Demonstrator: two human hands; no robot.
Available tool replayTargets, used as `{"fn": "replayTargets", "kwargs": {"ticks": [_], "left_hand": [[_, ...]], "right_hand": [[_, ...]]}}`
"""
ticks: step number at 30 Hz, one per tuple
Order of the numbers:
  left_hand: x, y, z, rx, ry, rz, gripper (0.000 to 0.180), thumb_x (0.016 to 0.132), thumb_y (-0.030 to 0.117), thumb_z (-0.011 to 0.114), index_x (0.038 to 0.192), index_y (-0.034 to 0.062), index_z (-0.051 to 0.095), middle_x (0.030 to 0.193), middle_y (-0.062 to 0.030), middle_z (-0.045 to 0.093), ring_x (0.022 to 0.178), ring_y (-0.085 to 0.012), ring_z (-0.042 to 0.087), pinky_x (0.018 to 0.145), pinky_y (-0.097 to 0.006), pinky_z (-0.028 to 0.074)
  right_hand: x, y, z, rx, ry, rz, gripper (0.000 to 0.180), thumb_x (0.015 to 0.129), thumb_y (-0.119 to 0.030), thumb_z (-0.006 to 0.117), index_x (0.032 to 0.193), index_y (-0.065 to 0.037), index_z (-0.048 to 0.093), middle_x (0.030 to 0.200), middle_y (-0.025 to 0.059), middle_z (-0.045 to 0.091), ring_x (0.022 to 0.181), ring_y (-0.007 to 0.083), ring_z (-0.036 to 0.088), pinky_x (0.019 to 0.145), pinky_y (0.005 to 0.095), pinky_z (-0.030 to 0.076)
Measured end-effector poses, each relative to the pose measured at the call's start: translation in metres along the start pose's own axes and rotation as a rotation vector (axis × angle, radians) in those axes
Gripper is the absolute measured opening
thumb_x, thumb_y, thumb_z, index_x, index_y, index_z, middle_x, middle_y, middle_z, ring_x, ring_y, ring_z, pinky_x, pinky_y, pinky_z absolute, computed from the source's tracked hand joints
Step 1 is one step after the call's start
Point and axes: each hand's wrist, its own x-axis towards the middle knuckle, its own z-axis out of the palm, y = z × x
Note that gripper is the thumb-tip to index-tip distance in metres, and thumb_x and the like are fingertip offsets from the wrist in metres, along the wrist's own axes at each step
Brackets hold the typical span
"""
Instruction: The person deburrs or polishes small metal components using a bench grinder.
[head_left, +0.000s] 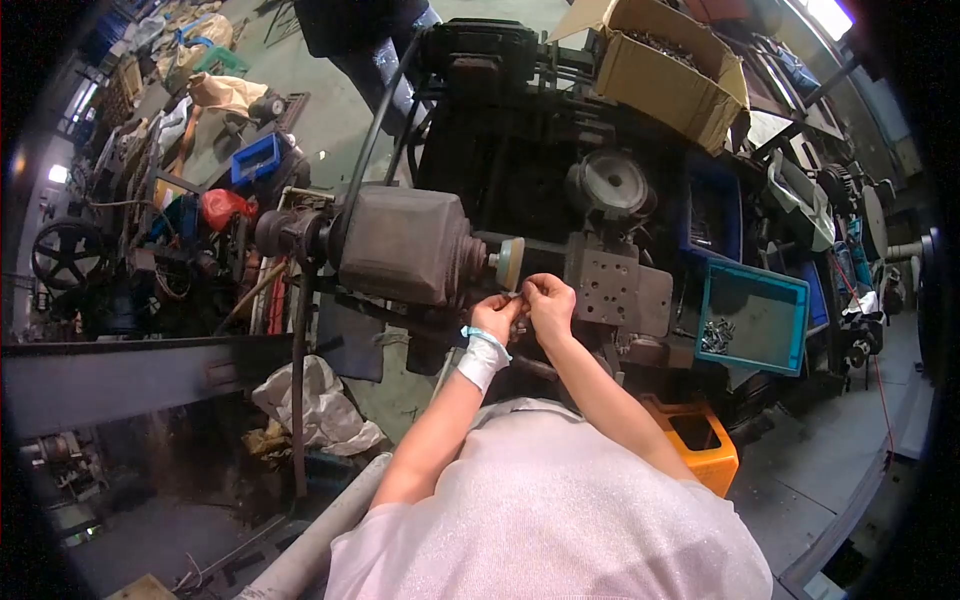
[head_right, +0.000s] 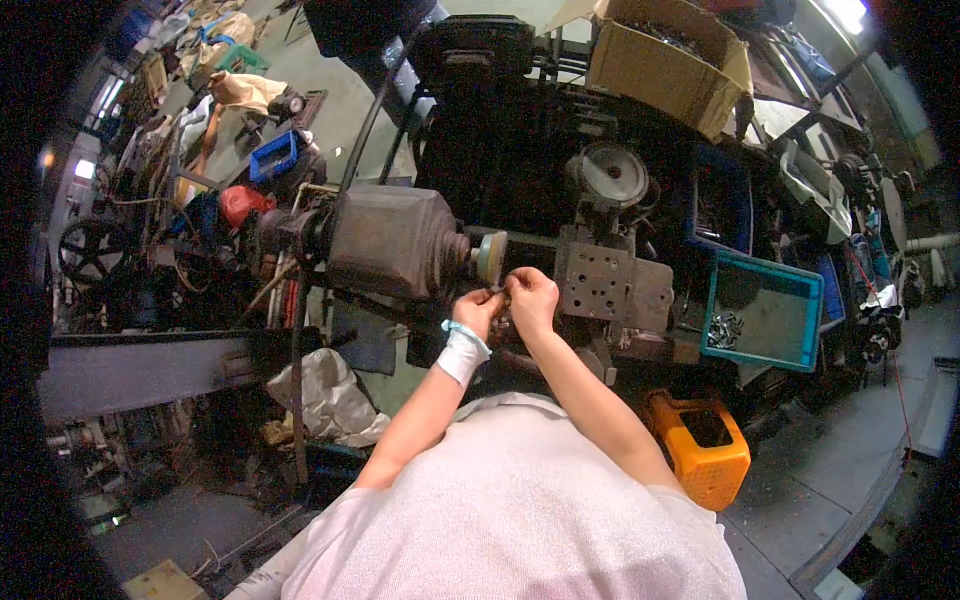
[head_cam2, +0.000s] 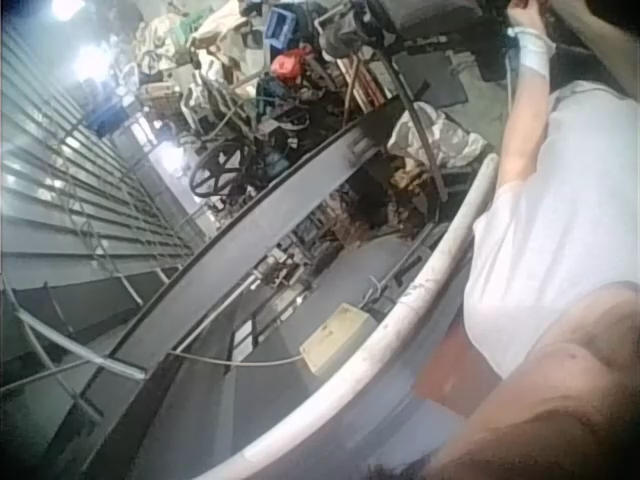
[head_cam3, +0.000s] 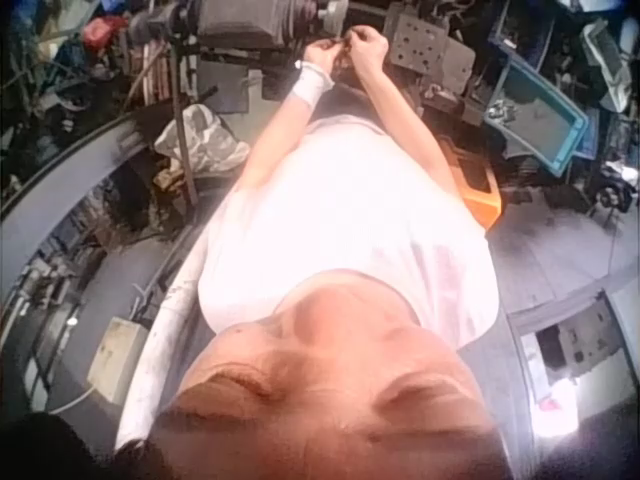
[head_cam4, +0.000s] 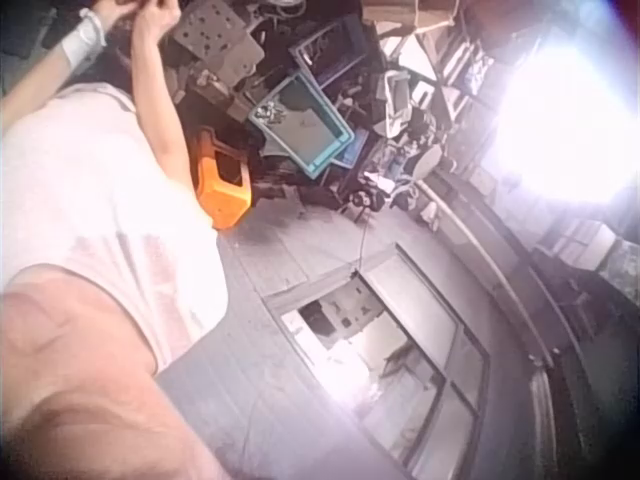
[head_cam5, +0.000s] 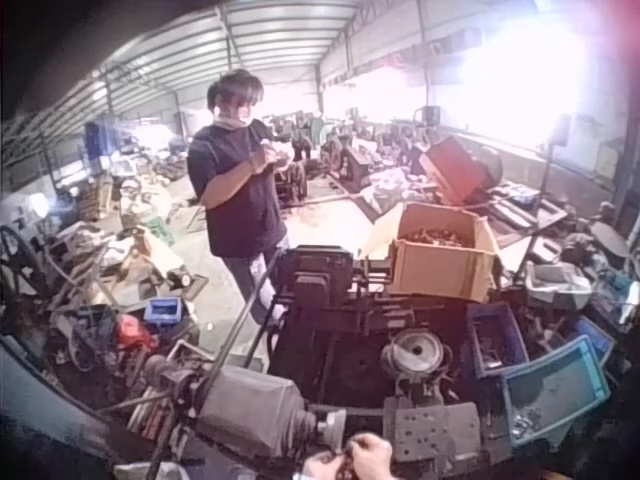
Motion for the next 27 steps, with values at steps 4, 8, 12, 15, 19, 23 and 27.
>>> {"fn": "replayTargets", "kwargs": {"ticks": [4,8,12,15,19,23,27], "left_hand": [[0.010,-0.012,-0.002,0.022,0.034,0.103,0.014,0.076,0.014,0.060,0.069,0.0021,0.060,0.060,-0.0001,0.057,0.045,-0.0069,0.045,0.040,-0.021,0.034],[0.013,-0.012,-0.003,0.048,0.020,0.090,0.014,0.076,0.015,0.060,0.067,0.0045,0.059,0.057,-0.0002,0.056,0.040,-0.0073,0.046,0.034,-0.021,0.034],[0.021,-0.022,-0.006,0.003,0.023,0.073,0.013,0.077,0.015,0.059,0.069,0.0044,0.059,0.058,-0.0005,0.056,0.040,-0.0078,0.046,0.034,-0.021,0.034],[0.019,-0.020,-0.004,0.005,0.003,0.083,0.012,0.077,0.015,0.058,0.072,0.0043,0.059,0.060,-0.0011,0.057,0.041,-0.0083,0.046,0.035,-0.021,0.034],[0.008,-0.011,-0.014,-0.120,-0.145,-0.047,0.012,0.078,0.016,0.059,0.078,0.0037,0.059,0.064,-0.0008,0.056,0.045,-0.0093,0.047,0.039,-0.022,0.037],[-0.009,-0.013,-0.017,-0.198,-0.255,-0.046,0.015,0.080,0.017,0.057,0.085,0.0025,0.057,0.064,-0.0004,0.053,0.047,-0.0098,0.047,0.041,-0.022,0.038],[-0.021,-0.012,-0.017,-0.240,-0.200,0.008,0.016,0.080,0.015,0.056,0.088,0.0007,0.054,0.068,-0.0013,0.052,0.049,-0.0100,0.047,0.041,-0.023,0.038]], "right_hand": [[-0.003,-0.007,0.004,-0.002,-0.001,-0.001,0.007,0.072,-0.002,0.057,0.077,0.002,0.059,0.064,0.0038,0.058,0.058,0.0081,0.049,0.053,0.0226,0.040],[-0.001,-0.002,0.005,0.051,0.033,0.000,0.006,0.072,-0.001,0.057,0.077,0.002,0.060,0.064,0.0033,0.058,0.059,0.0083,0.050,0.054,0.0224,0.041],[-0.001,0.000,0.007,0.071,0.040,0.017,0.007,0.072,-0.001,0.057,0.077,0.002,0.060,0.065,0.0028,0.058,0.059,0.0083,0.050,0.054,0.0226,0.041],[0.001,0.004,0.006,0.084,0.063,0.014,0.007,0.072,-0.001,0.057,0.076,0.003,0.060,0.065,0.0031,0.058,0.057,0.0076,0.049,0.053,0.0214,0.040],[-0.003,-0.001,-0.003,0.215,0.010,0.080,0.006,0.072,0.000,0.057,0.076,0.003,0.060,0.062,0.0028,0.057,0.055,0.0080,0.049,0.053,0.0215,0.041],[-0.023,-0.031,-0.034,0.521,-0.195,0.241,0.007,0.073,-0.006,0.056,0.078,-0.001,0.057,0.064,0.0021,0.054,0.054,0.0110,0.051,0.047,0.0234,0.041],[-0.030,-0.046,-0.048,0.548,-0.402,0.475,0.010,0.074,-0.013,0.055,0.078,-0.005,0.055,0.066,0.0007,0.052,0.053,0.0095,0.048,0.042,0.0217,0.038]]}}
